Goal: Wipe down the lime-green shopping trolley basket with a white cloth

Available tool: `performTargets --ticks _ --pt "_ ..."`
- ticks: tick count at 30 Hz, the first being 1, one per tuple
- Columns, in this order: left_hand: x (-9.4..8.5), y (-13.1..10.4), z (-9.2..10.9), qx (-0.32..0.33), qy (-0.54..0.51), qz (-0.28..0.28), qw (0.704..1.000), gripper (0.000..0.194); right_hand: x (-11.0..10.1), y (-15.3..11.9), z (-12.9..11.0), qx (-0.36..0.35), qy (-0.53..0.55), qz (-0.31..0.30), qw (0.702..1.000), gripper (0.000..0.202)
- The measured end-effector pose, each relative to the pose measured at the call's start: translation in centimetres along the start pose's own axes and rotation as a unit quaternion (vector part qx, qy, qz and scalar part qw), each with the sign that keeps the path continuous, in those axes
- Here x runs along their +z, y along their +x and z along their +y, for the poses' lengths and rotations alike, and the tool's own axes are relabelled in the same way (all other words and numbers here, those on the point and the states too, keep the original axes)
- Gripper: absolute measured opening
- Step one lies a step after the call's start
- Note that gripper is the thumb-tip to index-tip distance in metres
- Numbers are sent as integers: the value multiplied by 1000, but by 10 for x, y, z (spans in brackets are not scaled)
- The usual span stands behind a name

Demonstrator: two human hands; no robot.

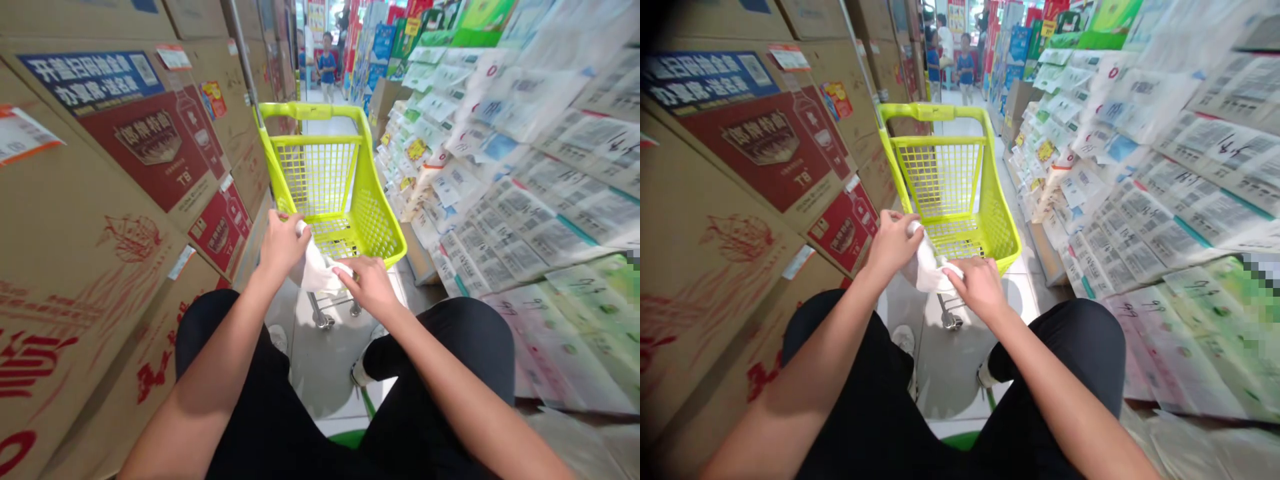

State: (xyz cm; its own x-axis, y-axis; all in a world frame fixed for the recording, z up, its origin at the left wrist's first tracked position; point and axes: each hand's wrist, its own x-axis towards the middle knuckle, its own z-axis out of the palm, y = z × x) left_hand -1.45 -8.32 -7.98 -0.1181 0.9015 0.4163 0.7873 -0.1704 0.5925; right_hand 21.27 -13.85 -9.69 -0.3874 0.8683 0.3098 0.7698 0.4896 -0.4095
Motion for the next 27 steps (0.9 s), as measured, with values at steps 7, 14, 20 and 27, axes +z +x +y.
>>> performTargets --ticks 7,14,20,27 --pt "-35 -18 2 -17 -47 -22 999 20 -18 5 14 34 81 120 989 40" --pt "1 -13 -17 -140 -259 81 952 47 -32 16 -16 34 -97 199 975 49" --pt "27 5 -34 -251 -499 -32 829 52 5 50 -57 -79 -127 -158 976 50" --pt "11 19 -45 -259 -440 -71 857 34 6 48 -63 -55 -212 -199 955 56"
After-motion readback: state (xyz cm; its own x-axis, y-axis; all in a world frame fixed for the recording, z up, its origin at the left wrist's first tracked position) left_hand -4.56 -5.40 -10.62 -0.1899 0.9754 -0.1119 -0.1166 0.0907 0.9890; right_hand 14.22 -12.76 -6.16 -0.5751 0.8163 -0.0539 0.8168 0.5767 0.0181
